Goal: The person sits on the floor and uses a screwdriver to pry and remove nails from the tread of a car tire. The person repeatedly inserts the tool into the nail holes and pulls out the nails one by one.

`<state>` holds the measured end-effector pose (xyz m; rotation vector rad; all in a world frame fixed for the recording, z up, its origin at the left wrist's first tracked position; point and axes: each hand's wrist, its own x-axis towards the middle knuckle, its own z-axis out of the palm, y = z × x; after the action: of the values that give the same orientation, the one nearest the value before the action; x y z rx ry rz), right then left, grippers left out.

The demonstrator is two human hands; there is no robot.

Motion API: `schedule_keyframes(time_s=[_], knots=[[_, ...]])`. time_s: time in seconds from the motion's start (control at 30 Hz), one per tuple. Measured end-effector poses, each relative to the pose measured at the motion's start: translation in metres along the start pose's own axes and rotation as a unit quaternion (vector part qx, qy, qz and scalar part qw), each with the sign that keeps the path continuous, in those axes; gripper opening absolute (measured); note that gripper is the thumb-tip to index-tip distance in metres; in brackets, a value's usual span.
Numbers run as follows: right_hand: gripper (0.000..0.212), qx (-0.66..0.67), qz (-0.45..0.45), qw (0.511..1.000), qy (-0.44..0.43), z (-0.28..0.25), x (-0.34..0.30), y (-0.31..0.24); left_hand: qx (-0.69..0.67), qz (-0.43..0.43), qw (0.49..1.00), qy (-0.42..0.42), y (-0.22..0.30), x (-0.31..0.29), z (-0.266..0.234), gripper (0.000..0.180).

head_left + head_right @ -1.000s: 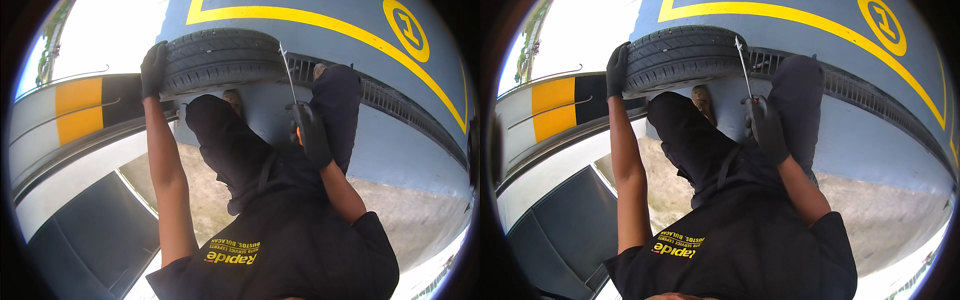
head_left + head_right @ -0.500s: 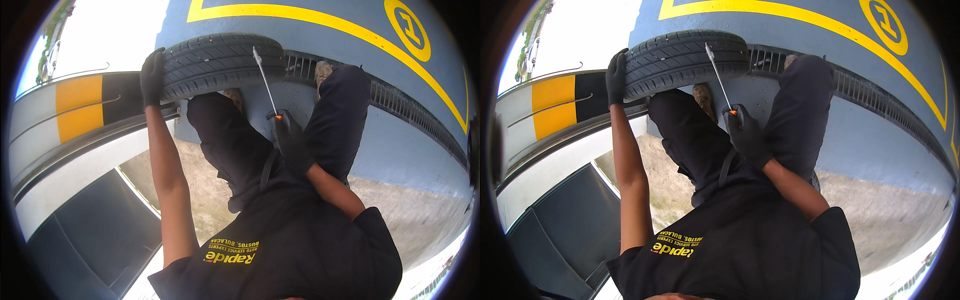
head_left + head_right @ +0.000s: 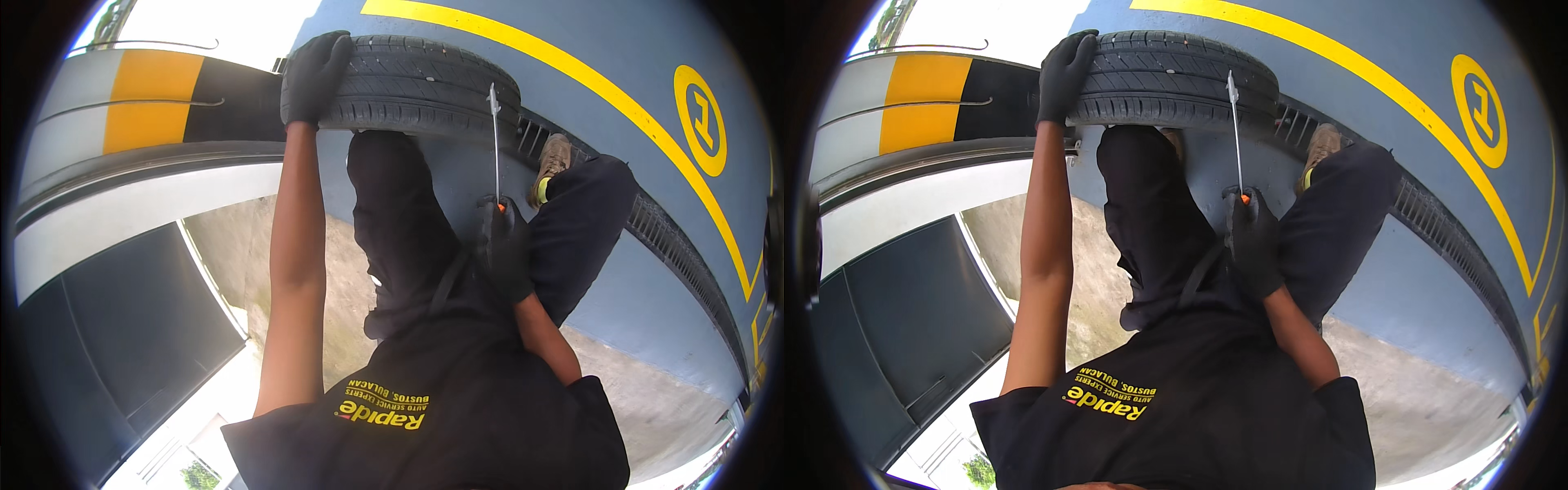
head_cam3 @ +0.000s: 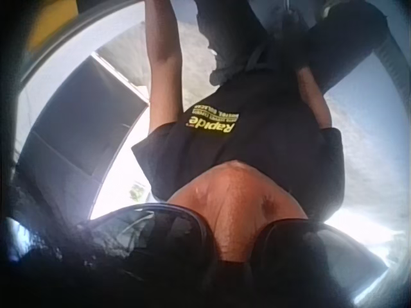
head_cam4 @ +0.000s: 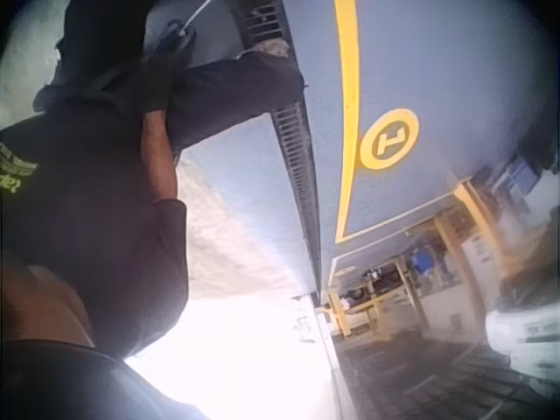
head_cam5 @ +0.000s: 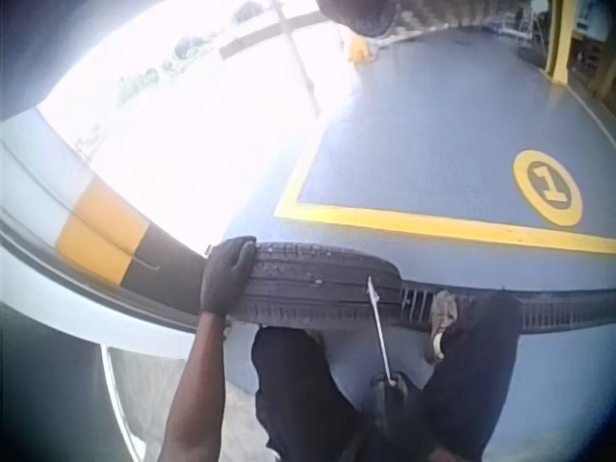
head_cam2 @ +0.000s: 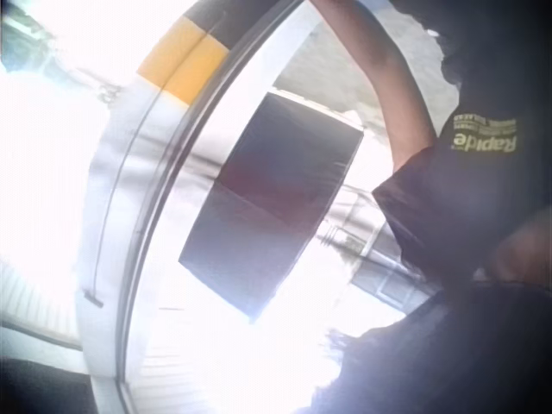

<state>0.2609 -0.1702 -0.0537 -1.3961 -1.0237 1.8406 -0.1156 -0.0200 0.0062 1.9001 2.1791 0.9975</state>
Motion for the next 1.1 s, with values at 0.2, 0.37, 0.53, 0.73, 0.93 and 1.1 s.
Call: schedule_keyframes(time_s=[0.2, 0.37, 0.53, 0.73, 0.93, 1.1], knots=[[0.022, -0.088, -0.065, 0.994, -0.021, 0.000, 0.006, -0.004, -0.013, 0.003, 1.000, 0.008, 0.019, 0.002, 0.011, 0.038], [0.021, -0.004, -0.028, 1.000, -0.014, 0.005, -0.002, -0.022, 0.004, 0.036, 0.999, 0.025, 0.017, 0.007, 0.026, 0.037], [0.022, -0.115, -0.091, 0.989, -0.006, -0.001, 0.012, 0.007, 0.054, 0.065, 0.995, 0.046, 0.030, 0.022, 0.041, 0.034], [0.019, -0.065, -0.119, 0.991, 0.000, -0.002, 0.011, -0.023, 0.005, 0.027, 0.997, 0.073, 0.063, 0.010, 0.041, 0.032], [0.025, -0.232, -0.239, 0.943, 0.005, -0.027, 0.035, 0.004, -0.306, -0.040, 0.947, 0.091, 0.109, -0.004, 0.051, 0.046], [0.031, -0.149, -0.125, 0.980, 0.031, 0.001, 0.000, -0.065, -0.530, -0.047, 0.835, 0.141, 0.096, -0.029, 0.064, 0.061]])
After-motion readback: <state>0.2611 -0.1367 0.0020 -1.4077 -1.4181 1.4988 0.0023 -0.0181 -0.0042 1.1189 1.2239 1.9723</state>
